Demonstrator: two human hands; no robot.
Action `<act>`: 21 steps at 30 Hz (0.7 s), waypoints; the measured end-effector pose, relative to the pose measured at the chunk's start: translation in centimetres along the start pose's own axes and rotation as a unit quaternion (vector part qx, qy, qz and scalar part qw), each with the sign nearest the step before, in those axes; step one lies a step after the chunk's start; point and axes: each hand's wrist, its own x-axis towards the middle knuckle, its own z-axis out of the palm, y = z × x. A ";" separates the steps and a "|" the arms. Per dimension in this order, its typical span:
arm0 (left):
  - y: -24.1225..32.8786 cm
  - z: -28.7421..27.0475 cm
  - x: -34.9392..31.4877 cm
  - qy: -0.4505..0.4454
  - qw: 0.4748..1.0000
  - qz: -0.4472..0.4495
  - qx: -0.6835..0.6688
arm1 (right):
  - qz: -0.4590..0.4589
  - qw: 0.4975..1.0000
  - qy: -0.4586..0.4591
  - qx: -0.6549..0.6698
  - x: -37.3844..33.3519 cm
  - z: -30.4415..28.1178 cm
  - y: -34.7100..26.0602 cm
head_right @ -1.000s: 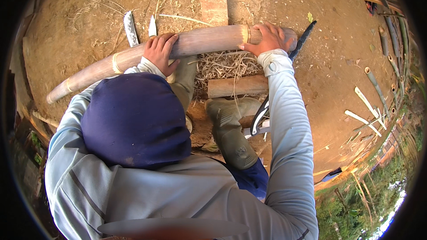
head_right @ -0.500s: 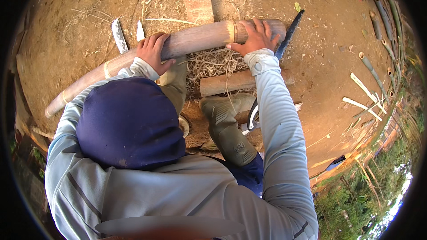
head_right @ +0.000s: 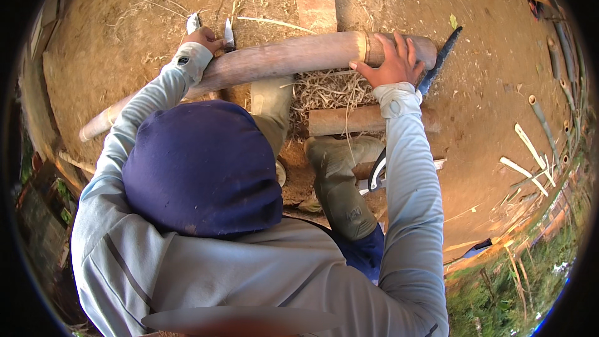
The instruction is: The person uses a hand saw to cut a section of bamboo while seated on the ground. After cutting, the person picks up a machete and uses it to split the bamboo piece lengthwise.
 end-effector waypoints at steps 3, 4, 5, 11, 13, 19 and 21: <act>1.4 0.5 1.1 0.016 1.000 0.019 -0.001 | -0.002 0.997 0.042 0.065 -0.4 0.2 0.8; 1.6 0.9 1.8 0.023 0.999 0.024 0.000 | 0.001 0.994 0.053 0.092 -0.8 0.2 1.1; 1.2 1.6 2.8 0.034 0.999 0.033 -0.010 | 0.004 0.991 0.068 0.118 -1.1 0.3 1.4; -1.2 3.7 6.1 0.079 0.997 0.013 -0.015 | 0.010 0.974 0.125 0.190 -3.7 1.0 2.3; -0.8 4.0 6.3 0.079 0.997 0.003 -0.002 | 0.020 0.975 0.120 0.188 -4.6 1.3 2.7; 1.3 2.3 4.1 0.053 0.998 -0.029 -0.013 | 0.031 0.971 0.108 0.211 -5.9 1.3 2.7; 1.3 2.2 4.1 0.051 0.998 -0.033 -0.008 | 0.022 0.968 0.109 0.224 -5.9 1.4 2.6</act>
